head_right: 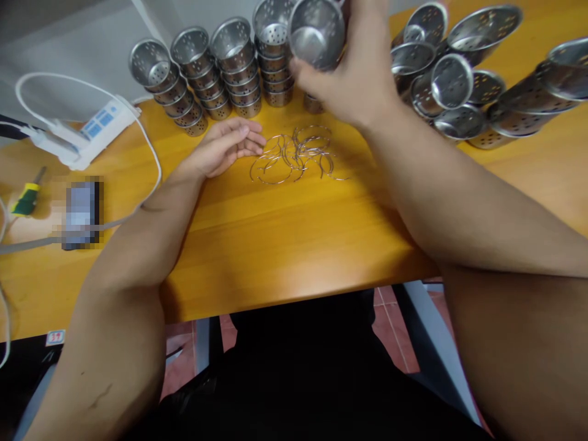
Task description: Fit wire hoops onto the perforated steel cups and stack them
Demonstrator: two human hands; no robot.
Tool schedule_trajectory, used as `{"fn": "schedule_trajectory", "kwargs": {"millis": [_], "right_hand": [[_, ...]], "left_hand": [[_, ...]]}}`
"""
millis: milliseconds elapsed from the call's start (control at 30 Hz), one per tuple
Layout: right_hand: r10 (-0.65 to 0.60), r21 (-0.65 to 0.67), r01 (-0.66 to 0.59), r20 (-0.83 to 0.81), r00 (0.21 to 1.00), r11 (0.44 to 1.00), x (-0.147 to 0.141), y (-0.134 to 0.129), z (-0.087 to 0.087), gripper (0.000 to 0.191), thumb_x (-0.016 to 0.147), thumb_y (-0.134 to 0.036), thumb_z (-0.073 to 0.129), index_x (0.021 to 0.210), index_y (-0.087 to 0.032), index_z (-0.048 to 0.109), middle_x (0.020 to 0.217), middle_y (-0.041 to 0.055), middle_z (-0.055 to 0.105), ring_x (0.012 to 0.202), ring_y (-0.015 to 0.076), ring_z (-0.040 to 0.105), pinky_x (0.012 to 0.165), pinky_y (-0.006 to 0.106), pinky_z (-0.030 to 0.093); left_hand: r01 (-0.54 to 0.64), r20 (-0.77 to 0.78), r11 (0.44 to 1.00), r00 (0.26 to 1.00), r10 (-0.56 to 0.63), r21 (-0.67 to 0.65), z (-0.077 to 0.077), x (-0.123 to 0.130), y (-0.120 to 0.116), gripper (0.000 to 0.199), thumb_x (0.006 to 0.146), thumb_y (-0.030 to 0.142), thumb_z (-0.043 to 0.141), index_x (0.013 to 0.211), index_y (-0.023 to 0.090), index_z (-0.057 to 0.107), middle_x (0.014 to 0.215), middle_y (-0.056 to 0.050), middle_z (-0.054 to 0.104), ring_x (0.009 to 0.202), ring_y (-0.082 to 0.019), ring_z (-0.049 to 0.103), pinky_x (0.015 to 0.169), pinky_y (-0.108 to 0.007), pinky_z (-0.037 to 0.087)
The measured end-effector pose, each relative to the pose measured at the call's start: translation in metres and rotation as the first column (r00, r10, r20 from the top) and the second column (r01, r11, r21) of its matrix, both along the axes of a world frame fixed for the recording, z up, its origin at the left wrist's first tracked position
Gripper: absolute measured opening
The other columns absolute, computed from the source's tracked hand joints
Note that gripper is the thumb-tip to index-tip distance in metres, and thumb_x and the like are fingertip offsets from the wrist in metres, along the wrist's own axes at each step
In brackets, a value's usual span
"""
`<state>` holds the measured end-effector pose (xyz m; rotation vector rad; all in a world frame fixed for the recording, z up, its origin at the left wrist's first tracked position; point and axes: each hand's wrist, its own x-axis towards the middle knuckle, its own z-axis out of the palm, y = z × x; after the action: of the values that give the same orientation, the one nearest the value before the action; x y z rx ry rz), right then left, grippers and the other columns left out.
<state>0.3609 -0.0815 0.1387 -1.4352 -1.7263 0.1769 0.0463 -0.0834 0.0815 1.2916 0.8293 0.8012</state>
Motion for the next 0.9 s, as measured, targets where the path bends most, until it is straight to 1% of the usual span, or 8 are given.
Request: {"fn": "schedule_trajectory", "kwargs": {"millis": [100, 267, 333, 433, 567, 633, 733, 900], "right_hand": [[-0.122, 0.010, 0.122, 0.165, 0.979, 0.993, 0.012, 0.010, 0.001, 0.086, 0.087, 0.010, 0.095, 0.165, 0.000, 0.060, 0.174, 0.0299, 0.060, 0.169, 0.0376, 0.062, 0.151, 0.046, 0.044], [-0.115, -0.173, 0.151, 0.205, 0.972, 0.973, 0.010, 0.007, -0.017, 0.107, 0.094, 0.011, 0.101, 0.187, 0.001, 0.049, 0.194, 0.0323, 0.041, 0.191, 0.0376, 0.046, 0.164, 0.039, 0.022], [-0.096, -0.220, 0.140, 0.199, 0.975, 0.965, 0.009, 0.004, -0.022, 0.107, 0.104, -0.003, 0.104, 0.194, -0.003, 0.046, 0.200, 0.0323, 0.036, 0.194, 0.0360, 0.041, 0.165, 0.039, 0.020], [-0.039, -0.241, 0.077, 0.158, 0.987, 0.967, 0.014, 0.002, -0.027, 0.097, 0.120, -0.037, 0.092, 0.200, -0.013, 0.044, 0.206, 0.0293, 0.033, 0.194, 0.0319, 0.039, 0.166, 0.042, 0.019], [-0.009, -0.257, 0.046, 0.144, 0.990, 0.965, 0.024, 0.005, -0.033, 0.107, 0.119, -0.058, 0.080, 0.207, -0.014, 0.038, 0.210, 0.0288, 0.026, 0.196, 0.0338, 0.029, 0.165, 0.049, 0.015], [0.019, -0.240, 0.014, 0.135, 0.991, 0.971, 0.026, 0.008, -0.036, 0.104, 0.119, -0.063, 0.078, 0.206, -0.017, 0.043, 0.206, 0.0287, 0.032, 0.191, 0.0362, 0.034, 0.164, 0.052, 0.016], [0.022, -0.210, 0.008, 0.141, 0.990, 0.978, 0.026, 0.012, -0.039, 0.095, 0.121, -0.053, 0.080, 0.203, -0.014, 0.051, 0.198, 0.0316, 0.041, 0.180, 0.0360, 0.047, 0.162, 0.050, 0.020], [-0.038, -0.229, 0.082, 0.192, 0.981, 0.970, 0.023, 0.018, -0.042, 0.090, 0.124, -0.037, 0.082, 0.203, -0.009, 0.050, 0.196, 0.0304, 0.044, 0.177, 0.0304, 0.052, 0.160, 0.043, 0.027]], "left_hand": [[-0.016, -0.017, 1.000, 1.000, 0.016, -0.009, 0.004, 0.001, -0.003, 0.026, 0.115, 0.042, 0.105, 0.116, 0.023, 0.088, 0.115, -0.007, 0.098, 0.104, -0.020, 0.096, 0.110, -0.034, 0.076], [-0.027, -0.027, 0.999, 0.999, 0.027, -0.020, 0.010, 0.002, -0.007, 0.023, 0.115, 0.036, 0.104, 0.115, 0.021, 0.088, 0.116, -0.008, 0.097, 0.102, -0.019, 0.095, 0.112, -0.034, 0.074], [-0.034, -0.032, 0.999, 0.999, 0.033, -0.024, 0.011, 0.003, -0.008, 0.023, 0.116, 0.036, 0.104, 0.115, 0.020, 0.088, 0.115, -0.008, 0.097, 0.102, -0.019, 0.095, 0.113, -0.035, 0.074], [-0.037, -0.039, 0.999, 0.999, 0.036, -0.026, 0.011, 0.003, -0.008, 0.021, 0.116, 0.034, 0.104, 0.116, 0.020, 0.088, 0.115, -0.008, 0.097, 0.102, -0.019, 0.095, 0.114, -0.035, 0.073], [-0.018, -0.022, 1.000, 1.000, 0.017, -0.020, 0.010, 0.003, -0.007, 0.015, 0.118, 0.030, 0.100, 0.114, 0.020, 0.089, 0.117, -0.008, 0.097, 0.103, -0.019, 0.094, 0.112, -0.034, 0.073], [-0.015, -0.017, 1.000, 1.000, 0.015, -0.017, 0.009, 0.003, -0.006, 0.014, 0.119, 0.029, 0.099, 0.113, 0.021, 0.089, 0.117, -0.008, 0.097, 0.103, -0.019, 0.094, 0.111, -0.034, 0.073], [-0.021, -0.031, 1.000, 0.999, 0.021, -0.020, 0.007, 0.003, -0.005, 0.015, 0.117, 0.030, 0.101, 0.113, 0.021, 0.089, 0.117, -0.008, 0.097, 0.103, -0.019, 0.094, 0.112, -0.034, 0.073], [0.009, -0.009, 1.000, 1.000, -0.009, 0.001, 0.002, 0.000, -0.001, 0.016, 0.119, 0.033, 0.099, 0.116, 0.021, 0.090, 0.119, -0.008, 0.098, 0.104, -0.018, 0.094, 0.110, -0.032, 0.074]]}}
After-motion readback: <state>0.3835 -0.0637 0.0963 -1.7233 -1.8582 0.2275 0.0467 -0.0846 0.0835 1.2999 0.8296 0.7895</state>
